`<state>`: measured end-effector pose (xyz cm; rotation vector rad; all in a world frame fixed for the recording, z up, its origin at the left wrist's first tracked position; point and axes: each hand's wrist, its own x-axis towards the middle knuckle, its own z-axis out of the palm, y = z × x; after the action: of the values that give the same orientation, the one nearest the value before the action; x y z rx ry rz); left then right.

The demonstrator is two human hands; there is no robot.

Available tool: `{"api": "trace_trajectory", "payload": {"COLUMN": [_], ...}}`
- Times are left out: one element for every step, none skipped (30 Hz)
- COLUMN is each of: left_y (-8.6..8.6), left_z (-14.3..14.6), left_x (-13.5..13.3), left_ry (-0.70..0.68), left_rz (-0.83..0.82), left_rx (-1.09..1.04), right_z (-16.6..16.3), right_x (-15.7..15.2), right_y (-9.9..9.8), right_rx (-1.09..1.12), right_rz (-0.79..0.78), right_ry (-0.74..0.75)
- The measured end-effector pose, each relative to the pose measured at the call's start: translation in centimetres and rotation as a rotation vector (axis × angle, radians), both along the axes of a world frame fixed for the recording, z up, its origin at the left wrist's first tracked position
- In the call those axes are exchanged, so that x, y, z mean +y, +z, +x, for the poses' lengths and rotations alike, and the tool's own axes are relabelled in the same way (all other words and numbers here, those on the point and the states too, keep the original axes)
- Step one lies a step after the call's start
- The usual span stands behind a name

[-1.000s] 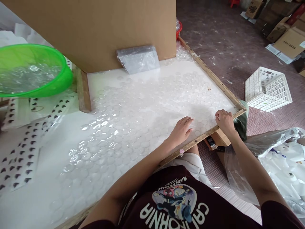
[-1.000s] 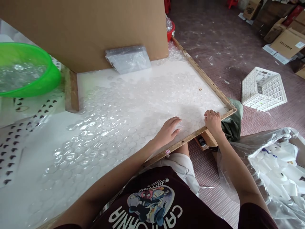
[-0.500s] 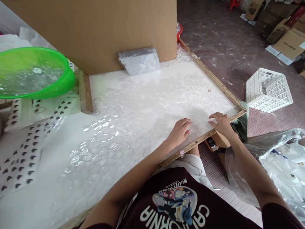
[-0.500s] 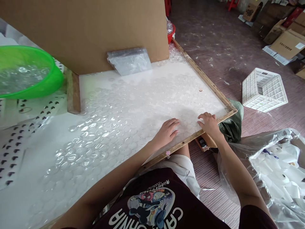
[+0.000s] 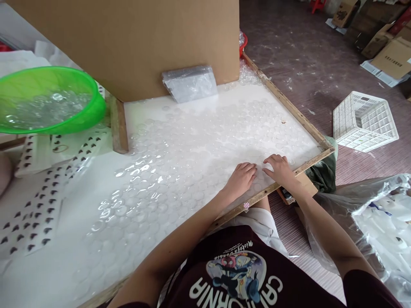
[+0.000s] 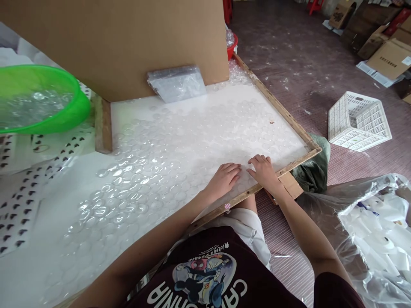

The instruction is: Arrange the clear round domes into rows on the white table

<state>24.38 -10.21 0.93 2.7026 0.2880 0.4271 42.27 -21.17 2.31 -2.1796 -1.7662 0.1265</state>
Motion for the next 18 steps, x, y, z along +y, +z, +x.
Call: {"api": "trace_trajectory", "payload": {"left_y": [0.0,0.1,0.1,0.1,0.2,0.2,0.3,0.3,0.4,0.4,0.4,0.4,0.4,0.4,0.3,0.3,0.2,0.1], "left_z": [-0.2,-0.5,-0.8,-1.0,-1.3,-1.6,-1.8,-2.1,-2.3,-2.6,-2.9,-3.2,-3.4,-3.7,-4.0,-4.3,-4.5,-4.8], "left_x": [0.0,0.0,0.0,0.0,0.0,0.0,0.1,0.1,0.1,0.2,0.2,0.3,0.4,0.4,0.5,0.5,0.6,0.5], "left_ry": [0.001,0.001,0.0,-0.001,-0.001,0.0,0.001,0.004,0.005,0.006,0.007,0.009,0.012,0.017,0.023,0.028,0.034,0.037], "left_rz": [0.007,0.012,0.016,0.018,0.022,0.025,0.029,0.034,0.037,0.038,0.037,0.036,0.035,0.034,0.033,0.031,0.029,0.027], "left_rx": [0.005,0.011,0.018,0.025,0.03,0.035,0.038,0.041,0.043,0.045,0.047,0.049,0.05,0.05,0.048,0.046,0.044,0.043], "right_z": [-0.3,-0.5,-0.6,-0.7,-0.7,-0.7,-0.7,-0.8,-0.8,-0.8,-0.9,-0.9,-0.9,-1.0,-0.9,-0.9,-0.9,-1.0], "right_x": [0.2,0.3,0.3,0.3,0.3,0.3,0.3,0.2,0.2,0.2,0.2,0.2,0.2,0.2,0.1,0.1,0.0,-0.1], "right_y": [-0.2,-0.3,-0.4,-0.5,-0.5,-0.6,-0.6,-0.6,-0.6,-0.6,-0.6,-0.6,-0.7,-0.7,-0.7,-0.6,-0.6,-0.5], "right_rx": [-0.008,-0.015,-0.019,-0.023,-0.028,-0.035,-0.045,-0.056,-0.067,-0.078,-0.087,-0.095,-0.101,-0.105,-0.106,-0.105,-0.102,-0.097], "right_rz": [-0.002,-0.005,-0.008,-0.012,-0.016,-0.02,-0.025,-0.028,-0.031,-0.032,-0.034,-0.035,-0.035,-0.036,-0.036,-0.035,-0.031,-0.024], "right_ry": [-0.004,-0.008,-0.01,-0.01,-0.011,-0.013,-0.017,-0.023,-0.028,-0.033,-0.036,-0.039,-0.043,-0.047,-0.052,-0.058,-0.063,-0.068]}}
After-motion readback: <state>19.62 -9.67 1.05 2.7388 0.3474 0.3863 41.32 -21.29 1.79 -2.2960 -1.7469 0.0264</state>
